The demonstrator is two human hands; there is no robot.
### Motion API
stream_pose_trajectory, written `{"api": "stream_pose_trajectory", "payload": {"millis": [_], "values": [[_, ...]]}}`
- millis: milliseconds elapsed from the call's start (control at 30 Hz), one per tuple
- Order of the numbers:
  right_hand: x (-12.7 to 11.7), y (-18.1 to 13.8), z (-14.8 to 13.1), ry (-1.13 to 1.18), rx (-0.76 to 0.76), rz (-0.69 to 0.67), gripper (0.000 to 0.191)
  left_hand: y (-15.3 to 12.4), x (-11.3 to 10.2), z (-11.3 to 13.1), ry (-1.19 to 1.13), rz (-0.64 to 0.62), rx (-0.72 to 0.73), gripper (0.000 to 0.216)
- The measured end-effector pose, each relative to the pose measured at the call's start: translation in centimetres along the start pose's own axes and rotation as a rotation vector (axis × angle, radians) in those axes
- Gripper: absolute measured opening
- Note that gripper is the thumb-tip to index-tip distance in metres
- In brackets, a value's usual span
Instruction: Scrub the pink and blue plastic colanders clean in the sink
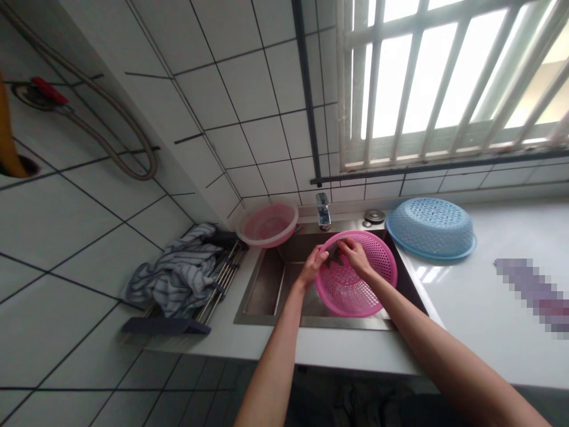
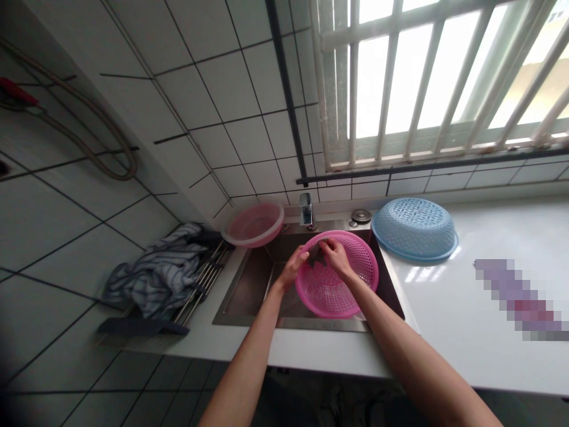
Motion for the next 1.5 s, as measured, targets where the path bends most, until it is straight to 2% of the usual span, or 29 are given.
{"api": "stream_pose_trajectory", "payload": {"millis": [33,67,200,233,267,333,467,533,600,733,800,867,967,1033,1100,1233,1300,1400,1500], "values": [[-0.1,0.0,-0.1,0.011,0.005,0.021,0.040,-0.1,0.1,0.0,-0.018,-0.002,0.005,0.044],[0.1,-0.2,-0.2,0.013,0.012,-0.014,0.040,-0.1,0.1,0.0,-0.031,-0.011,0.012,0.044],[3.4,-2.3,0.5,-0.042,0.037,-0.420,0.038,-0.3,-0.3,-0.1,0.001,-0.022,0.031,0.043],[4.1,-2.8,0.7,-0.045,0.029,-0.465,0.037,-0.3,-0.5,-0.2,0.013,-0.006,0.028,0.042],[4.6,-3.0,0.8,-0.046,0.014,-0.466,0.036,-0.3,-0.6,-0.2,0.022,0.011,0.024,0.041],[4.5,-2.8,0.8,-0.051,-0.023,-0.359,0.035,-0.2,-0.7,-0.3,0.024,0.033,0.012,0.041],[1.7,-0.9,0.2,-0.038,-0.005,-0.048,0.038,-0.1,0.0,-0.3,0.018,-0.012,-0.044,0.046],[0.6,-0.4,-0.1,-0.012,0.017,0.027,0.040,-0.1,0.3,-0.1,0.020,-0.033,-0.064,0.049],[0.8,-0.6,-0.2,-0.009,0.018,-0.008,0.041,-0.1,0.4,0.3,0.022,-0.020,-0.044,0.050],[3.7,-2.2,0.5,-0.027,0.060,-0.352,0.040,-0.4,-0.1,0.9,0.012,0.012,-0.004,0.046],[4.6,-2.7,0.8,-0.023,0.081,-0.449,0.040,-0.4,-0.3,1.0,0.004,0.011,-0.023,0.046],[4.3,-2.4,0.7,-0.023,0.060,-0.372,0.041,-0.4,-0.3,0.9,-0.007,0.004,-0.032,0.047],[1.9,-1.0,0.1,0.006,0.037,-0.101,0.043,-0.3,0.0,0.6,-0.034,-0.016,-0.033,0.048],[0.6,-0.3,-0.3,0.035,0.043,0.011,0.044,-0.3,0.1,0.3,-0.044,-0.040,-0.058,0.047],[0.3,-0.2,-0.6,0.029,0.038,-0.023,0.043,-0.4,0.2,0.0,-0.061,-0.058,-0.075,0.051],[2.7,-1.8,-0.2,-0.051,0.025,-0.361,0.035,-0.6,-0.2,0.0,-0.109,-0.002,-0.014,0.076],[3.9,-2.6,0.2,-0.074,0.010,-0.452,0.030,-0.7,-0.4,0.2,-0.084,0.020,0.012,0.076],[3.9,-2.4,0.2,-0.061,-0.031,-0.400,0.029,-0.5,-0.2,0.5,-0.063,-0.013,0.013,0.061],[1.8,-1.0,-0.4,-0.040,-0.055,-0.138,0.032,-0.2,0.2,0.5,-0.080,-0.060,0.001,0.060]]}}
Point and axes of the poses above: each hand's wrist, its own y-axis towards the middle knuckle, its own x-axis out of the palm, z = x × y, the point moved 2 cm from there along y, towards the middle knuckle, and after that the axes turned 8 degrees about y, right-handed, at the moved point
